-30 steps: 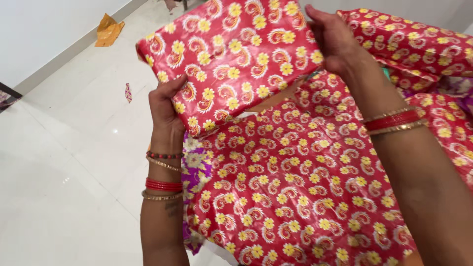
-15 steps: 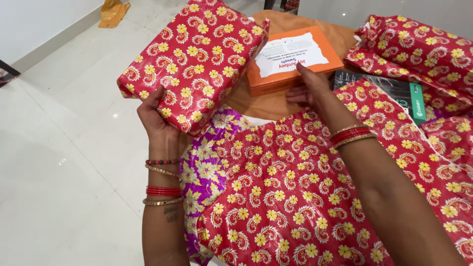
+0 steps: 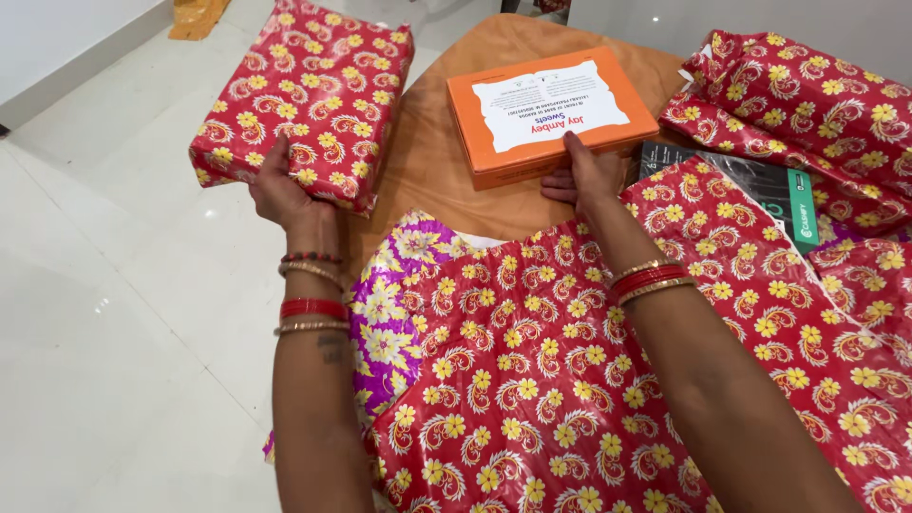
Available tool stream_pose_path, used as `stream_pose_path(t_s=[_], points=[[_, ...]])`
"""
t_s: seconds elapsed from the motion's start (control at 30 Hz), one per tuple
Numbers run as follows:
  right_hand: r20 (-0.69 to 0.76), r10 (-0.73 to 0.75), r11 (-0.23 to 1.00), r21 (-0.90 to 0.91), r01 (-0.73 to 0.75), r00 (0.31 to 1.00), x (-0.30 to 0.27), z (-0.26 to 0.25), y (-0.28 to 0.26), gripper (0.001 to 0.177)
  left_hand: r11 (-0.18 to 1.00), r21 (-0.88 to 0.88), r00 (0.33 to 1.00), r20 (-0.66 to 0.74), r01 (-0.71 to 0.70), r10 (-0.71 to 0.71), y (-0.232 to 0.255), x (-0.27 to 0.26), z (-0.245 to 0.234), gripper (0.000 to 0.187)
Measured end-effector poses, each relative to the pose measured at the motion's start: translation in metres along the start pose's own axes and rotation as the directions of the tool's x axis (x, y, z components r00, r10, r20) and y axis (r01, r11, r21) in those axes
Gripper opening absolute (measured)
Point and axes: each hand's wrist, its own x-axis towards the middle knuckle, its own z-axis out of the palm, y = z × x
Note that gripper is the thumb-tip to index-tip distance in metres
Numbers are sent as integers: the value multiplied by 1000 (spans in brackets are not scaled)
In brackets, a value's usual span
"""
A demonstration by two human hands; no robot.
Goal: The person wraps several rectangular boxes using red floral wrapping paper and white tissue paper. They fold the paper around each box, tuck the edges, and place the wrapped items on the table. The person handles multiple boxes one at a time, including a white box and an orange box.
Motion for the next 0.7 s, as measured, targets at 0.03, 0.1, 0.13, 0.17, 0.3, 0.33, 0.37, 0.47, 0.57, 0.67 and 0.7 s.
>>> stream_pose_path(t_s=[0.03, 0.1, 0.13, 0.17, 0.3, 0.33, 0.37, 0.47, 0.57, 0.67, 0.7], points=[[2, 14, 1000, 2, -14, 1000, -1, 0, -1, 57, 998, 51, 998, -53, -26, 28, -6, 6, 0, 52], [2, 40, 999, 7, -40, 999, -5, -2, -2, 58, 994, 112, 995, -102, -5, 17, -21, 12, -3, 54], [10, 37, 999, 12, -37, 999, -5, -3, -2, 58, 992, 122, 994, -103, 35, -23, -31, 12, -5, 55], [17, 34, 999, 16, -34, 999, -4, -4, -2, 57, 988, 132, 993, -104, 76, -62, -39, 12, -6, 56], [42, -4, 1000, -12, 5, 999, -9, -2, 0, 63, 980, 150, 992, -12, 128, -128, -52, 16, -14, 56], [37, -3, 1000, -12, 3, 999, -10, -3, 0, 63, 981, 132, 988, 36, 142, -148, -51, 17, -16, 55], [31, -1, 1000, -11, 1, 1000, -13, -1, 0, 63, 981, 114, 982, 84, 157, -167, -51, 18, -17, 54], [3, -38, 999, 6, 38, 999, -22, 11, -2, 62, 974, 93, 956, 190, 208, -223, -42, 19, -15, 53], [-75, -6, 995, 95, 13, 997, -32, 20, -7, 58, 958, 73, 922, 263, 276, -285, -29, 16, -8, 53], [-62, 65, 911, 411, -34, 996, -39, 23, -11, 54, 950, 70, 856, 419, 304, -305, -14, 12, 3, 57], [-35, 83, 841, 538, -51, 996, -41, 23, -12, 52, 956, 70, 851, 441, 285, -286, -11, 9, 6, 56]])
